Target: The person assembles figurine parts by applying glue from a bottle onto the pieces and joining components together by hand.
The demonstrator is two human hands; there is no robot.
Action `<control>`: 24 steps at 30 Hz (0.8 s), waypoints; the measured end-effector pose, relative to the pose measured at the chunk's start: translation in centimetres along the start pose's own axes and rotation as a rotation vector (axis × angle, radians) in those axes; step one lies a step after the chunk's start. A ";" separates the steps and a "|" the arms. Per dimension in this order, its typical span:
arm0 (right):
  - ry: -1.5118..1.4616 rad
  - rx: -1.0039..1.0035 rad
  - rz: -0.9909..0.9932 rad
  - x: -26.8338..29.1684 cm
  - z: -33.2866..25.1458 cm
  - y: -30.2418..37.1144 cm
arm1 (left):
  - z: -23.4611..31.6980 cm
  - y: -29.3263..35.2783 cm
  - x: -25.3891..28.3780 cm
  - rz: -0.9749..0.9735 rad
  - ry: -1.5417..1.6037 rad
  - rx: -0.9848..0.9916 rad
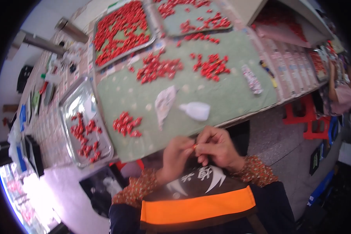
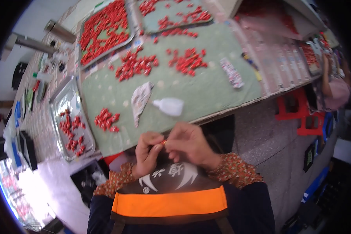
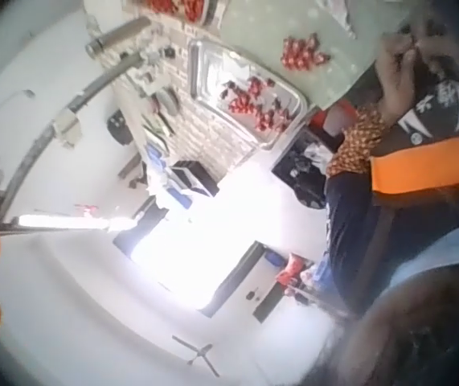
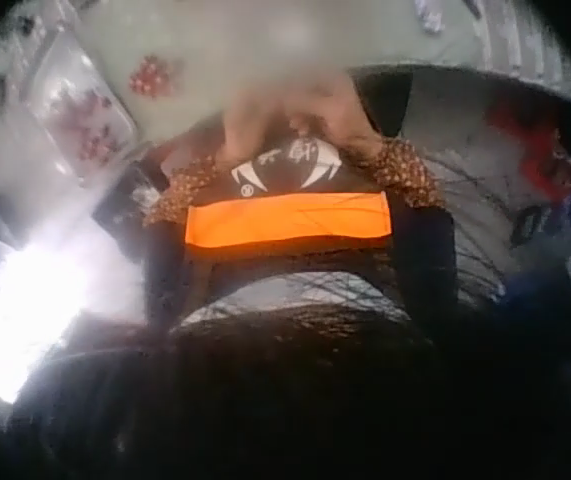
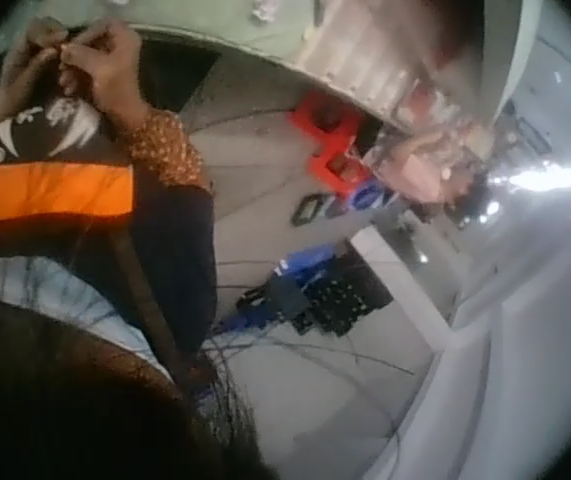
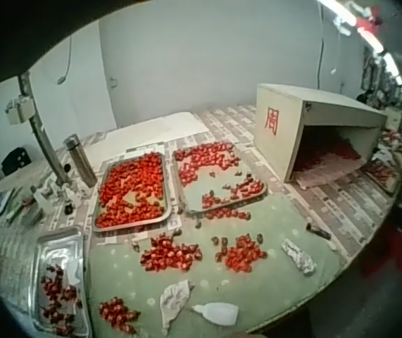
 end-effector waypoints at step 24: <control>0.018 0.088 -0.028 -0.2 -0.5 1.0 | -0.5 -0.4 -0.9 0.090 0.182 0.051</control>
Point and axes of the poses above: each hand's wrist, its own y-axis away from the middle knuckle, its own x-axis out of the back of the hand, z = x × y, the point moved 3 cm from there along -y, towards the middle knuckle, and after that the axes turned 4 degrees about -y, right-handed, at the moved point
